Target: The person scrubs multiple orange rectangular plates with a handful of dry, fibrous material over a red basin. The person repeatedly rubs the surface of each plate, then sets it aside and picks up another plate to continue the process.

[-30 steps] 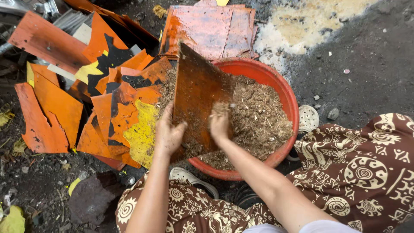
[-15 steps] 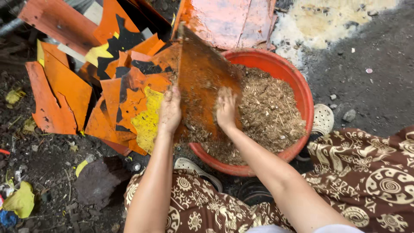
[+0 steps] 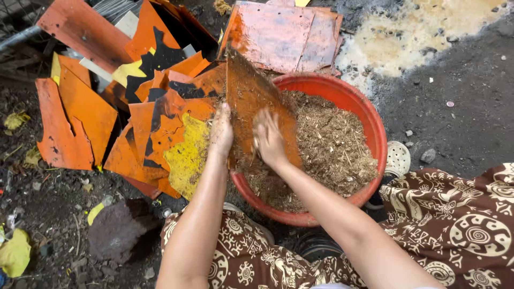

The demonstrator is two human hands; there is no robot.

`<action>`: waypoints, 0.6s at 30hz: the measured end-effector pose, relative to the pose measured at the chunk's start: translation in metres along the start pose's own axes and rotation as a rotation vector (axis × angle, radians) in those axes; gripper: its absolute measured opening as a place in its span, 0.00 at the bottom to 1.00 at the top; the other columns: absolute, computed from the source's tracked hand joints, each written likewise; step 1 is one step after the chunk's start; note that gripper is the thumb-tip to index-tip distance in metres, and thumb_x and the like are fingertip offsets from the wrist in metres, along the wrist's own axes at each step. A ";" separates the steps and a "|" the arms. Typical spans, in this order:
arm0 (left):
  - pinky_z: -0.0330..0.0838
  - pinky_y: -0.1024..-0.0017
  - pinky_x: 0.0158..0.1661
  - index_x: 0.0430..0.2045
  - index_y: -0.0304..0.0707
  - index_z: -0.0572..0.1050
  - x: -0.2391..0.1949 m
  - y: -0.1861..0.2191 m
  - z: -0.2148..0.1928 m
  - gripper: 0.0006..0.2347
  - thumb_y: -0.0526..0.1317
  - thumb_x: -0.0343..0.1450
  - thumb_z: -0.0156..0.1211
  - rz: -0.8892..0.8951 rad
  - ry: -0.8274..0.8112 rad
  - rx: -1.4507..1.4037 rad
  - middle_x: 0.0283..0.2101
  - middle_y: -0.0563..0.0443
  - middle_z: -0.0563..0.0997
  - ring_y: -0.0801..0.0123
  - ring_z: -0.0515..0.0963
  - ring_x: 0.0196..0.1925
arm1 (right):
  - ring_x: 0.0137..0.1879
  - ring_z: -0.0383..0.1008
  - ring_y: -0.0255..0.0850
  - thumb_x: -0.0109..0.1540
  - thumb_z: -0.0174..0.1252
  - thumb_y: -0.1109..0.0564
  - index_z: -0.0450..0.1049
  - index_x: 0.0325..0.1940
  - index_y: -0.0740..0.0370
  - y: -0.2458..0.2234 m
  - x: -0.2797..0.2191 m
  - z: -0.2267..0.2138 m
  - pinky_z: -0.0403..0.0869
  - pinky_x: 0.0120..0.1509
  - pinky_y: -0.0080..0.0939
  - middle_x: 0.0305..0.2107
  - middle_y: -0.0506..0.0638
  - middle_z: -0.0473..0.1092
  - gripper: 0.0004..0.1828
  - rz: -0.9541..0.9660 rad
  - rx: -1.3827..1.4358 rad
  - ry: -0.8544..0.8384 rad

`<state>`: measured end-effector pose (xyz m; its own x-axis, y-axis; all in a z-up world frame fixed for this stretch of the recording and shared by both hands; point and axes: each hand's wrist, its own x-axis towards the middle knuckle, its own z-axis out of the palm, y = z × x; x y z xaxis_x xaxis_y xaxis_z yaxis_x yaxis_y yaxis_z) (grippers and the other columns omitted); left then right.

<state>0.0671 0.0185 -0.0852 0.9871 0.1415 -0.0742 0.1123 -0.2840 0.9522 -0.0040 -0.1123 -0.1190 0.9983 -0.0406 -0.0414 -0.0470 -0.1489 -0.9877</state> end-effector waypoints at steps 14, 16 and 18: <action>0.58 0.57 0.65 0.68 0.38 0.59 0.006 0.013 0.015 0.25 0.53 0.77 0.37 -0.338 0.163 -0.132 0.68 0.44 0.66 0.56 0.66 0.69 | 0.63 0.62 0.77 0.75 0.35 0.45 0.70 0.68 0.65 -0.019 0.003 -0.007 0.63 0.80 0.53 0.53 0.79 0.66 0.28 0.140 0.236 -0.307; 0.55 0.56 0.66 0.70 0.40 0.55 0.000 0.018 0.019 0.26 0.52 0.77 0.37 -0.377 0.171 -0.173 0.71 0.44 0.61 0.56 0.62 0.72 | 0.76 0.56 0.65 0.76 0.38 0.46 0.72 0.61 0.68 -0.013 -0.002 -0.011 0.57 0.85 0.55 0.60 0.71 0.67 0.26 -0.167 -0.016 -0.159; 0.54 0.55 0.67 0.70 0.37 0.56 0.000 0.015 0.017 0.26 0.51 0.78 0.38 -0.304 0.194 -0.212 0.71 0.41 0.62 0.54 0.61 0.73 | 0.81 0.50 0.61 0.76 0.38 0.47 0.69 0.62 0.71 -0.009 -0.013 -0.013 0.51 0.84 0.58 0.66 0.69 0.65 0.26 -0.342 -0.127 -0.091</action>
<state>0.0707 -0.0021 -0.0758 0.8708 0.3702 -0.3235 0.3494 -0.0030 0.9370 -0.0165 -0.1236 -0.1073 0.9558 0.1193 0.2686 0.2912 -0.2604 -0.9206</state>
